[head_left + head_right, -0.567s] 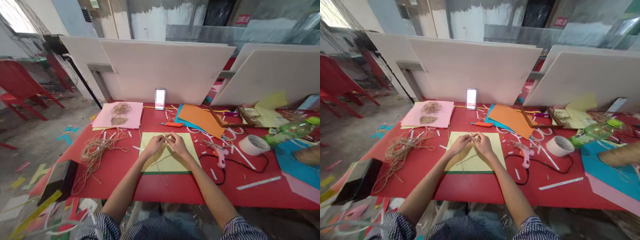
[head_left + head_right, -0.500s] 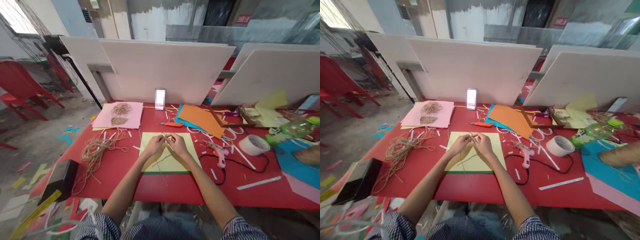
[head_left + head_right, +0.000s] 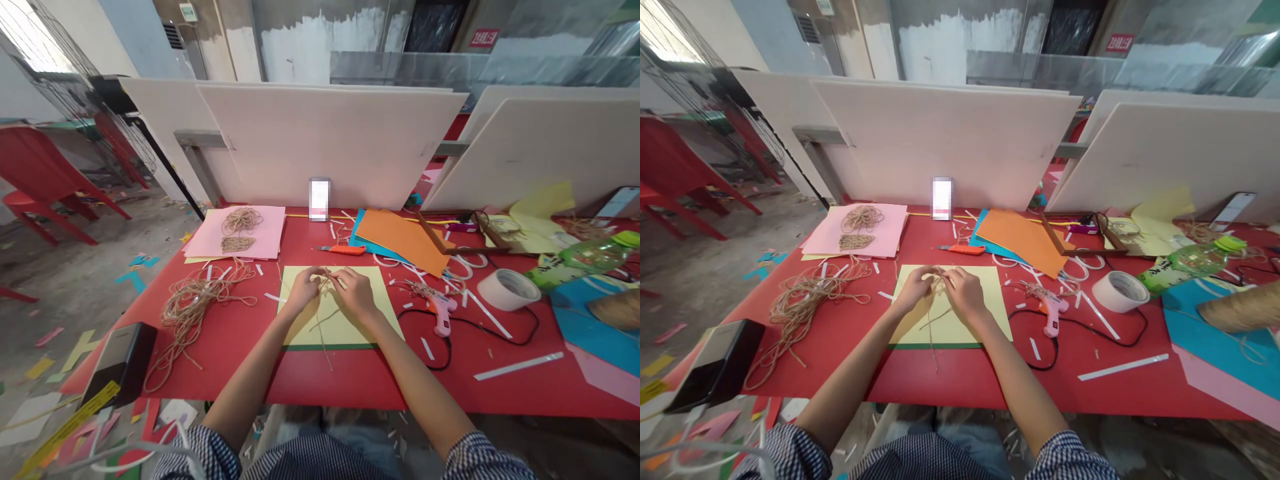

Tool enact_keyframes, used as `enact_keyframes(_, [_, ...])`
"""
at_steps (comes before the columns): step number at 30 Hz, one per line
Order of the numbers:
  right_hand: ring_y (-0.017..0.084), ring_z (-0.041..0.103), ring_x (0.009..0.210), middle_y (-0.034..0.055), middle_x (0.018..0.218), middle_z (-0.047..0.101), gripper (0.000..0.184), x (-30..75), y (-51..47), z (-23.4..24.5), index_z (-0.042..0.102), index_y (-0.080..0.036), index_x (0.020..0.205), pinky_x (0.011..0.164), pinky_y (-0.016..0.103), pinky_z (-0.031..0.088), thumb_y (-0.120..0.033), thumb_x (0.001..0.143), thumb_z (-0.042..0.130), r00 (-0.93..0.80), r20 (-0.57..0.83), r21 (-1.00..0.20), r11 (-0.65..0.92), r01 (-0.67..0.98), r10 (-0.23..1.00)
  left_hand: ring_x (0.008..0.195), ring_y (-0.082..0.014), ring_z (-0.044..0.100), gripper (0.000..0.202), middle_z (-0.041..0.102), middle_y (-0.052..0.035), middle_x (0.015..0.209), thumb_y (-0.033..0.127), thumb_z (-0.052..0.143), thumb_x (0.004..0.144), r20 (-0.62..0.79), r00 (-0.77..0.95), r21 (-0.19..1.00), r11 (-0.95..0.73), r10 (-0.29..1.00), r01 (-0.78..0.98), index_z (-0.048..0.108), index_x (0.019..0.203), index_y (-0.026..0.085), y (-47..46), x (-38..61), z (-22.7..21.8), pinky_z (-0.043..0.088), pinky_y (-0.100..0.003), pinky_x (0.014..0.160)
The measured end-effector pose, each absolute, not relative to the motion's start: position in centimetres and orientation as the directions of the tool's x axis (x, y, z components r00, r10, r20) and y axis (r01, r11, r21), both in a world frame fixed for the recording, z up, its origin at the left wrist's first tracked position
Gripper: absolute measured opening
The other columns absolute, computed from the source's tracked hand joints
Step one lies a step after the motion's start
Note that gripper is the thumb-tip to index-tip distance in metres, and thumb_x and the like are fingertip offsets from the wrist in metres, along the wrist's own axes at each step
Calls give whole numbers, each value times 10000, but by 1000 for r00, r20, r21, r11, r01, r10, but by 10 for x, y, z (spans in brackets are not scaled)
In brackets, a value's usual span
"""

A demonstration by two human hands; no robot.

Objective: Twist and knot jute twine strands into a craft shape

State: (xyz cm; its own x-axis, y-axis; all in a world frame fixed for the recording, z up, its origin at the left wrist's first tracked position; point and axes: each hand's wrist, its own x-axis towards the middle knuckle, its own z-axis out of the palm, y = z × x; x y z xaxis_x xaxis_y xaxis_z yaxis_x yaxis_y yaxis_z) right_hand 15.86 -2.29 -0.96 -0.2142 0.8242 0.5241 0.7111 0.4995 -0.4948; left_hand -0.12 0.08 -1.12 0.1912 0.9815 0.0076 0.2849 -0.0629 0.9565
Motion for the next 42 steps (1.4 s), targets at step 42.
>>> enact_keyframes(42, [111, 432, 487, -64, 581, 461, 320, 152, -19, -7, 405, -256, 774, 442, 220, 351, -529, 828, 562, 155, 58, -997, 50, 54, 986, 1048, -300, 581, 273, 700, -152, 1022, 206, 437, 867, 405, -271, 516, 26, 873, 856, 708, 868, 173, 14, -74, 18, 433, -381, 870])
